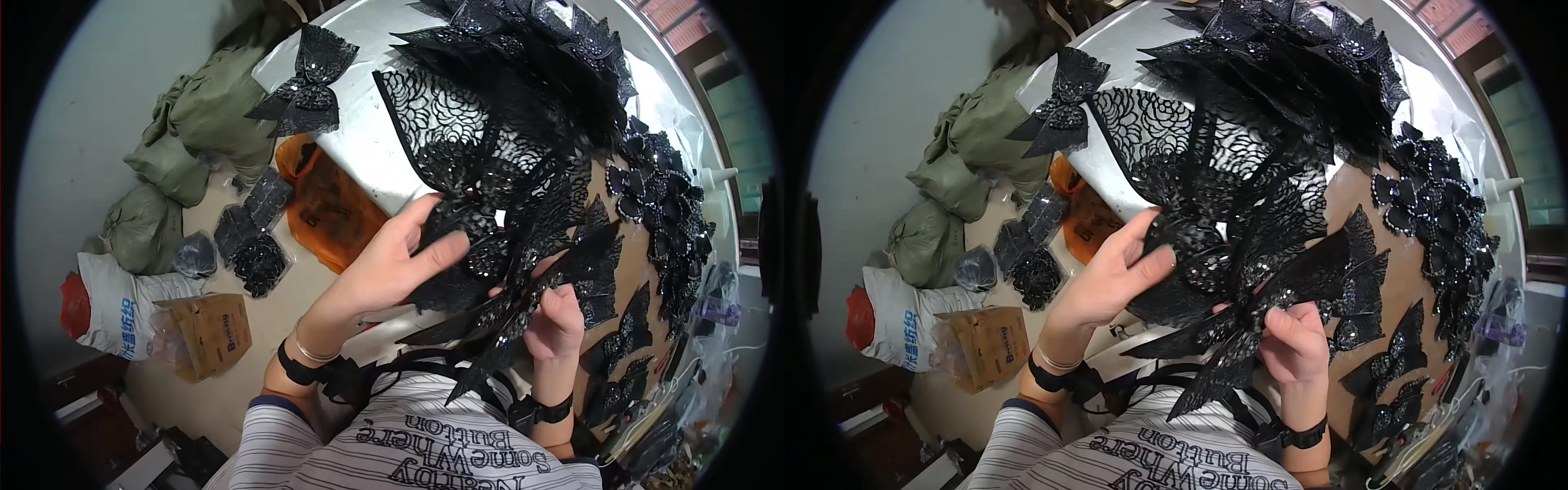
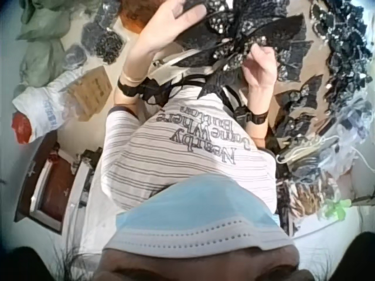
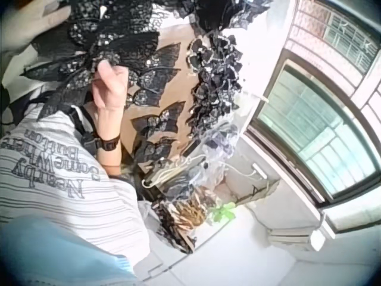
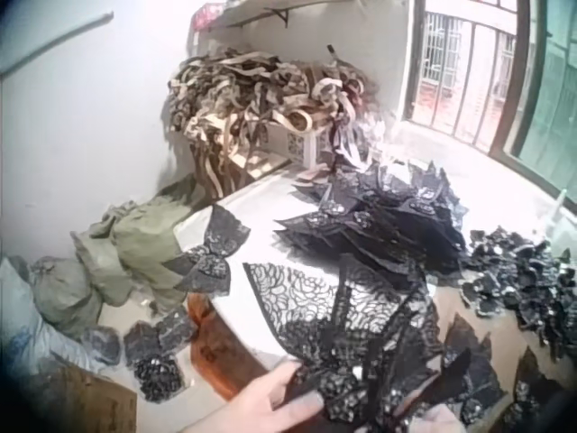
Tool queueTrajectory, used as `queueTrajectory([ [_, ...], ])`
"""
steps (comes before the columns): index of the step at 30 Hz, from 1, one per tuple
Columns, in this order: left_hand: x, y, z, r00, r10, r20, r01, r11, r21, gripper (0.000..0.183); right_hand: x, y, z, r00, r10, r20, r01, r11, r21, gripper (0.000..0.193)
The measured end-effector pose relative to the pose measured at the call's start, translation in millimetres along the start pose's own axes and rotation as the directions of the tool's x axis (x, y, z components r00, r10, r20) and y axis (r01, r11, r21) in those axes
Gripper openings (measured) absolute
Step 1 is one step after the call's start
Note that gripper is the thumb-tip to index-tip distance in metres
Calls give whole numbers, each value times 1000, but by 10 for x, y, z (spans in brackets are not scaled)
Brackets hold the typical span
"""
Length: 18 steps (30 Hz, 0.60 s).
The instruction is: The person assembles black lace bows by folding pieces of sequined lace and securing them with a hot glue gun. They repeatedly pick up lace pieces, fold them into bow shapes, apply glue to the center, and press the layers together before placing the finished items on the table.
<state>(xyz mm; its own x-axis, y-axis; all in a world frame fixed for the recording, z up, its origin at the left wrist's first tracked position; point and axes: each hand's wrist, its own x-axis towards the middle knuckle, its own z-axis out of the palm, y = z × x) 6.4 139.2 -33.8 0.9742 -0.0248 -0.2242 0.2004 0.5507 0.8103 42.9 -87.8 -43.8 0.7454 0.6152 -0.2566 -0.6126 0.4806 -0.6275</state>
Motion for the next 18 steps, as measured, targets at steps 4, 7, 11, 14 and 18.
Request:
queueTrajectory([
  [4, -13, 9, 43, 991, -90, 99, 90, 996, 2, 35, -70, 36, -197, 998, -48, -44, 53, 992, 116, 34],
  [7, -14, 62, 126, 991, -90, 100, 84, 995, 58, 34, -64, 35, -237, 996, -87, 28, 79, 973, 216, 33],
  [11, 45, 26, 176, 991, -129, 23, 126, 989, 80, 31, -186, 2, -277, 998, -60, -37, 69, 940, 334, 31],
  [14, 166, -81, 195, 992, -115, 43, 105, 977, 183, 31, -274, -94, -386, 990, -141, -8, 138, 954, 266, 30],
  [18, 414, -341, 190, 975, -186, 122, 166, 973, 159, 33, -435, -248, -433, 971, -199, -130, 219, 960, 174, 31],
])
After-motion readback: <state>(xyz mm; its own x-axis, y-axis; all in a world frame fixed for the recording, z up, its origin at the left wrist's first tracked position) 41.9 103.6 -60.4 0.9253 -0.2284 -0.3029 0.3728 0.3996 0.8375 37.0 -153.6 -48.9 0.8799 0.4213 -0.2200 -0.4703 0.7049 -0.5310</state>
